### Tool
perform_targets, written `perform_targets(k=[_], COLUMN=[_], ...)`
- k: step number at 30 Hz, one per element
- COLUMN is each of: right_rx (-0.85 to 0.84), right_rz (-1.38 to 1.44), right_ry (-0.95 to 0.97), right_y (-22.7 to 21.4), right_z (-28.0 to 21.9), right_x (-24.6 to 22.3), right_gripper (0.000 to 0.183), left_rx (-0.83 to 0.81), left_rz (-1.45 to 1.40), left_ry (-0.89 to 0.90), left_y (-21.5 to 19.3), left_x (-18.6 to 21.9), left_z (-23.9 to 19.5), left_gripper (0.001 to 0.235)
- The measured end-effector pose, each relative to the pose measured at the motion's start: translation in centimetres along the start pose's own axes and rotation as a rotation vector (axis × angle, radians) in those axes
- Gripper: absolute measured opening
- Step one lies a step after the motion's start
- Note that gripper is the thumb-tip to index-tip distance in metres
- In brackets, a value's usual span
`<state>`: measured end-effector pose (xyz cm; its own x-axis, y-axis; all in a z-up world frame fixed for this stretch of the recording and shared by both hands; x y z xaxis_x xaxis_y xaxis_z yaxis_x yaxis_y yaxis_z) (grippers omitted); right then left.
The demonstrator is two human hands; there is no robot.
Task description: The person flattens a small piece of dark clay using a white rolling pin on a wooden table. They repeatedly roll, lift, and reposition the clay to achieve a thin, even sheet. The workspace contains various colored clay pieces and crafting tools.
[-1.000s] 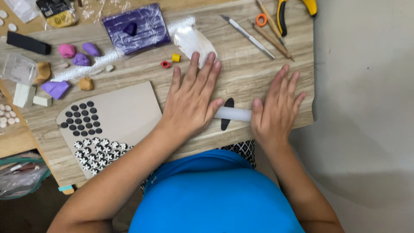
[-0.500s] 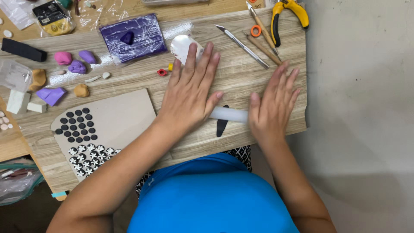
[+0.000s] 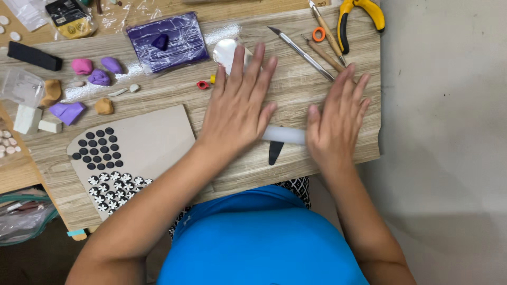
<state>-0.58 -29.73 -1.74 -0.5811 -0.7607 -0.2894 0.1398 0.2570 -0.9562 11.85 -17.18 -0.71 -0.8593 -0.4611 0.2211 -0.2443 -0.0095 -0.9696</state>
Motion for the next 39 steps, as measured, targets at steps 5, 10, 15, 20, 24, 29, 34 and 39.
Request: perform_targets(k=[5, 10, 15, 20, 24, 29, 34, 39], right_rx=[0.004, -0.049, -0.003, 0.011, 0.274, 0.283, 0.253, 0.188], right_rz=[0.042, -0.023, 0.022, 0.007, 0.047, 0.027, 0.027, 0.065], right_ry=[0.001, -0.049, -0.055, -0.158, -0.267, -0.195, -0.221, -0.249], right_y=[-0.2, 0.0, -0.8, -0.8, -2.1, -0.4, -1.7, -0.9], right_z=[-1.4, -3.0, 0.3, -3.9, -5.3, -4.7, -7.7, -5.6], right_x=[-0.4, -1.2, -0.7, -1.8, -0.3, -0.1, -3.1, -2.0], right_gripper=[0.073, 0.074, 0.068, 0.064, 0.019, 0.042, 0.051, 0.047], left_rx=[0.065, 0.211, 0.094, 0.052, 0.520, 0.509, 0.541, 0.489], left_rz=[-0.047, 0.072, -0.064, -0.144, -0.117, -0.077, -0.099, -0.191], left_ry=[0.020, 0.084, 0.037, 0.075, 0.135, 0.047, 0.139, 0.105], left_y=[-0.7, -0.2, 0.1, 0.4, -1.6, -0.9, -0.6, -0.7], left_x=[0.3, 1.1, -0.3, 0.9, 1.4, 1.2, 2.5, 1.3], left_z=[-0.8, -2.7, 0.4, -3.2, -5.1, -4.3, -7.6, -6.3], left_gripper=[0.069, 0.067, 0.068, 0.063, 0.030, 0.039, 0.032, 0.036])
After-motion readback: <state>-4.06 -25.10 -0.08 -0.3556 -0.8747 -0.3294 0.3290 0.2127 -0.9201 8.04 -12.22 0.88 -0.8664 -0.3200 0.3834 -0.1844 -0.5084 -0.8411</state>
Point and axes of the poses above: each hand's wrist, its own z-axis towards the middle knuckle, its own y-axis out of the palm, x = y × z, the point moved 9 cm from there along z, towards the middle knuckle, and after that the axes turned 1 degree about y, right-handed, at the moved point
